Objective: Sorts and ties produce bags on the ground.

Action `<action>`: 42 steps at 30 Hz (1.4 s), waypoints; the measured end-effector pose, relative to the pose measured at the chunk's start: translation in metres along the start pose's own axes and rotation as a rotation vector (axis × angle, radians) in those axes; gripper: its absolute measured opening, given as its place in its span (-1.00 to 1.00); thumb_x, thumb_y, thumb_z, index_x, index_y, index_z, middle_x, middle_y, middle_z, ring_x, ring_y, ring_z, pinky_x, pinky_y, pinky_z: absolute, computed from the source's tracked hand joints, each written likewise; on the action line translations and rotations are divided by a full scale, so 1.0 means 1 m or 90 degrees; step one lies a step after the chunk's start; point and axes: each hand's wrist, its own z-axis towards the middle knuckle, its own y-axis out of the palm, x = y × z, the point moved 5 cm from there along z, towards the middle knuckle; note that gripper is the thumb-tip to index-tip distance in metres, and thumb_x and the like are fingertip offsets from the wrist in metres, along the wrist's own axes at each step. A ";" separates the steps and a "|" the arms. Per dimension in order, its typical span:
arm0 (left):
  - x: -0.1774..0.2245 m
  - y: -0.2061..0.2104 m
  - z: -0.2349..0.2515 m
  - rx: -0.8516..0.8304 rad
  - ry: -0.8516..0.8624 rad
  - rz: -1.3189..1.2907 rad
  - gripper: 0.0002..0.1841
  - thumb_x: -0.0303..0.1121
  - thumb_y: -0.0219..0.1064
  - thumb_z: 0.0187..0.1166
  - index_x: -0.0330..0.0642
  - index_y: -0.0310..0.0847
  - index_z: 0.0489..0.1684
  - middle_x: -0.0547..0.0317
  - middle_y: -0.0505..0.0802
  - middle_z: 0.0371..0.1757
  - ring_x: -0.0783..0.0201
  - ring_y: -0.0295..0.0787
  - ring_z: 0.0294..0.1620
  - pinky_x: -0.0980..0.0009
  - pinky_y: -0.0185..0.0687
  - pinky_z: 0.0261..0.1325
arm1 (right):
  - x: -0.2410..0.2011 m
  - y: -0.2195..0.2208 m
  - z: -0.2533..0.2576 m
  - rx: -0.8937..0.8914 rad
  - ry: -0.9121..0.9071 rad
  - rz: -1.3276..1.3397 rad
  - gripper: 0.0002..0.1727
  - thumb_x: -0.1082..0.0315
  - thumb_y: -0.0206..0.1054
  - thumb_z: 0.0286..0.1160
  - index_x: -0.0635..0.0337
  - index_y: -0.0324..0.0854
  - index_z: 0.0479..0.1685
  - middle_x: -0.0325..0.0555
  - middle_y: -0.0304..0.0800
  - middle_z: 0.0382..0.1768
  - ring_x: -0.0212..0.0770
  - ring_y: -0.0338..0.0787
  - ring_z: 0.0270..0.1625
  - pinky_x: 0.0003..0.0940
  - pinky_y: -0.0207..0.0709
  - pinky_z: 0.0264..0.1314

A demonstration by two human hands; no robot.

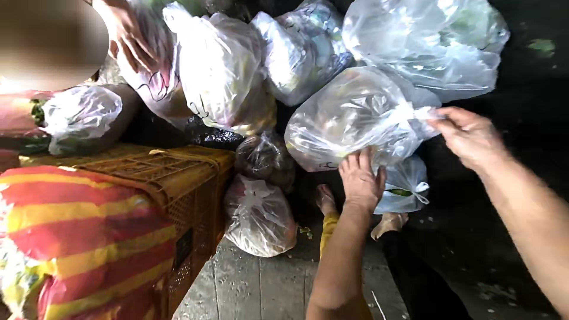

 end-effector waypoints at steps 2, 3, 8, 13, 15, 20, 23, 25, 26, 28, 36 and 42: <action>0.013 -0.010 0.020 0.033 0.032 0.014 -0.33 -0.20 0.53 0.46 -0.16 0.51 0.61 -0.22 0.64 0.53 -0.23 0.51 0.55 -0.12 0.40 0.56 | -0.025 0.002 0.009 0.003 -0.061 -0.024 -0.66 0.33 0.16 0.79 0.47 0.57 0.26 0.37 0.70 0.15 0.04 0.73 0.14 0.00 0.54 0.36; 0.016 -0.014 0.034 0.001 0.027 0.042 -0.25 -0.16 0.54 0.47 -0.12 0.40 0.71 -0.18 0.56 0.63 -0.22 0.42 0.64 -0.17 0.32 0.61 | -0.038 0.006 0.013 0.007 -0.084 -0.020 -0.65 0.37 0.15 0.76 0.55 0.57 0.24 0.44 0.69 0.15 0.04 0.71 0.13 -0.06 0.52 0.36; 0.015 -0.036 0.087 -0.075 0.093 0.133 -0.49 -0.27 0.57 0.45 -0.08 0.66 0.42 -0.18 0.66 0.47 -0.31 0.52 0.48 -0.33 0.51 0.32 | -0.061 -0.001 0.019 0.117 -0.063 0.006 -0.45 0.27 0.21 0.74 0.40 0.32 0.61 0.33 0.54 0.47 -0.03 0.66 0.37 -0.24 0.51 0.42; 0.008 -0.061 0.073 -0.130 0.016 -0.104 -0.67 -0.24 0.23 0.79 -0.28 0.71 0.25 -0.17 0.84 0.17 -0.08 0.80 0.16 -0.07 0.66 0.30 | -0.048 0.011 -0.011 0.006 -0.030 0.004 -0.69 0.41 0.36 0.61 0.43 0.62 0.22 0.30 0.75 0.14 0.06 0.83 -0.09 0.06 0.75 0.03; 0.002 -0.047 0.062 -0.104 0.006 -0.230 -0.74 -0.29 0.23 0.78 -0.32 0.72 0.06 0.01 0.83 -0.24 0.26 0.71 -0.32 0.23 0.67 -0.11 | -0.034 0.047 -0.010 -0.093 -0.042 -0.006 -0.46 0.47 0.53 0.40 0.39 0.57 0.40 0.33 0.57 0.43 0.17 0.80 0.12 0.11 0.71 0.16; -0.008 -0.029 0.048 -0.158 -0.071 -0.247 -0.64 -0.31 0.37 0.67 -0.40 0.58 0.26 -0.10 0.84 -0.05 0.20 0.80 -0.05 0.23 0.70 0.17 | -0.022 0.067 -0.004 -0.145 -0.115 0.023 -0.77 0.51 0.38 0.56 0.50 0.70 0.08 0.29 0.75 0.11 0.05 0.81 0.04 -0.06 0.68 0.21; 0.001 -0.031 0.048 -0.245 -0.102 -0.082 -0.57 -0.27 0.32 0.72 -0.41 0.60 0.41 -0.29 0.79 0.30 -0.07 0.74 0.37 0.02 0.51 0.54 | -0.012 0.051 -0.012 -0.145 -0.067 0.075 -0.76 0.46 0.26 0.71 0.47 0.65 0.13 0.20 0.79 0.02 -0.09 0.80 -0.01 -0.16 0.67 0.20; 0.004 -0.031 0.049 -0.222 -0.091 -0.106 -0.65 -0.30 0.28 0.74 -0.40 0.69 0.28 -0.28 0.80 0.27 -0.06 0.73 0.36 0.02 0.50 0.53 | -0.002 0.051 -0.019 -0.167 -0.043 0.114 -0.67 0.42 0.32 0.66 0.48 0.60 0.26 0.21 0.78 0.09 -0.11 0.80 0.06 -0.20 0.66 0.24; 0.003 -0.031 0.048 -0.200 -0.092 -0.160 -0.68 -0.33 0.29 0.73 -0.42 0.71 0.23 -0.26 0.81 0.22 -0.01 0.73 0.31 0.06 0.52 0.48 | 0.006 0.057 -0.023 -0.203 -0.035 0.127 -0.55 0.39 0.43 0.56 0.47 0.55 0.35 0.24 0.76 0.17 -0.07 0.79 0.15 -0.16 0.65 0.31; -0.001 -0.030 0.045 -0.168 -0.106 -0.268 -0.74 -0.40 0.28 0.72 -0.43 0.72 0.13 -0.13 0.83 0.05 0.20 0.75 0.08 0.21 0.60 0.27 | 0.017 0.073 -0.029 -0.273 -0.048 0.123 -0.28 0.27 0.56 0.36 0.39 0.46 0.52 0.23 0.63 0.41 -0.04 0.66 0.44 -0.15 0.51 0.55; 0.001 -0.035 0.044 -0.198 -0.173 -0.302 -0.72 -0.40 0.15 0.80 -0.47 0.62 0.19 -0.01 0.82 -0.17 0.36 0.72 -0.21 0.35 0.66 0.02 | 0.004 0.084 -0.021 -0.244 -0.133 0.102 -0.55 0.43 0.48 0.46 0.40 0.62 0.33 0.17 0.80 0.19 -0.12 0.78 0.28 -0.14 0.57 0.47; 0.010 -0.043 0.046 -0.104 -0.100 -0.176 -0.73 -0.40 0.19 0.78 -0.48 0.67 0.13 -0.20 0.82 -0.08 0.05 0.78 -0.08 0.07 0.67 0.16 | 0.008 0.104 -0.020 -0.140 -0.101 0.157 -0.49 0.50 0.40 0.50 0.52 0.46 0.42 0.32 0.77 0.13 -0.01 0.81 0.18 -0.04 0.63 0.37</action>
